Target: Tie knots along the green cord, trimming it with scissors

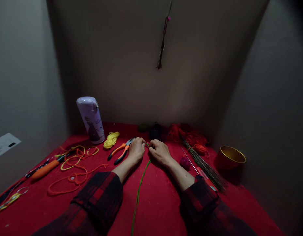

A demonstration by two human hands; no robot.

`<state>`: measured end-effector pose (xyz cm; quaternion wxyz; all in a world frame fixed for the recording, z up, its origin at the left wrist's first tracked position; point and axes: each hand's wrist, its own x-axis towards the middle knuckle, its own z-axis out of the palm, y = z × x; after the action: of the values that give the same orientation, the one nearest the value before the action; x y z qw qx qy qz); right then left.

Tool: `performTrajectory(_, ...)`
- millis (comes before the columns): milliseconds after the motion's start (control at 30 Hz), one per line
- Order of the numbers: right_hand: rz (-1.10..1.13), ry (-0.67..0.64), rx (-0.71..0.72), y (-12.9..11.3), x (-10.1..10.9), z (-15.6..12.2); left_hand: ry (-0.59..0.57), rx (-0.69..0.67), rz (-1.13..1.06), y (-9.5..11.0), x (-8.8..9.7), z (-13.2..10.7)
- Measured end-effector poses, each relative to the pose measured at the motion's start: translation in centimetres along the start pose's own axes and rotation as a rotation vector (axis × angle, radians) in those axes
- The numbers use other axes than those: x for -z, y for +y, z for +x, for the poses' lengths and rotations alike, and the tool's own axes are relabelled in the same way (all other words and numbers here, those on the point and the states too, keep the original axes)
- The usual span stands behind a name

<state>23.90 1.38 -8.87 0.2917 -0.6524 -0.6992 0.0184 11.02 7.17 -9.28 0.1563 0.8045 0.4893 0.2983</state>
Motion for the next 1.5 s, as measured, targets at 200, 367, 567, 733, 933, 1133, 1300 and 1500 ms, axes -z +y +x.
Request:
performTrajectory(200,0.016,-0.013,0.083,0.3,-0.2,0.0,0.001,0.004,0.004,0.0,0.0,0.1)
performTrajectory(367,0.022,-0.011,0.057,0.2,-0.1,0.0,0.006,0.000,0.018,-0.1,0.0,0.1)
performTrajectory(567,0.044,-0.015,0.070,0.5,-0.3,0.2,-0.004,0.011,0.026,0.0,0.0,0.1)
performTrajectory(733,0.077,-0.015,0.079,0.9,-0.5,0.2,0.024,0.017,0.006,-0.1,0.0,-0.1)
performTrajectory(933,0.099,0.002,0.061,0.8,-0.5,0.1,0.037,0.080,0.020,0.1,0.1,-0.4)
performTrajectory(1133,0.129,-0.023,0.109,1.0,-0.5,0.2,-0.047,0.083,0.051,0.6,0.2,-0.3)
performTrajectory(1300,0.158,-0.045,0.114,1.0,-0.5,0.3,-0.067,0.081,0.067,0.5,0.2,-0.2)
performTrajectory(1500,0.122,-0.034,0.078,0.5,-0.2,0.1,-0.084,0.111,0.049,0.6,0.1,0.0)
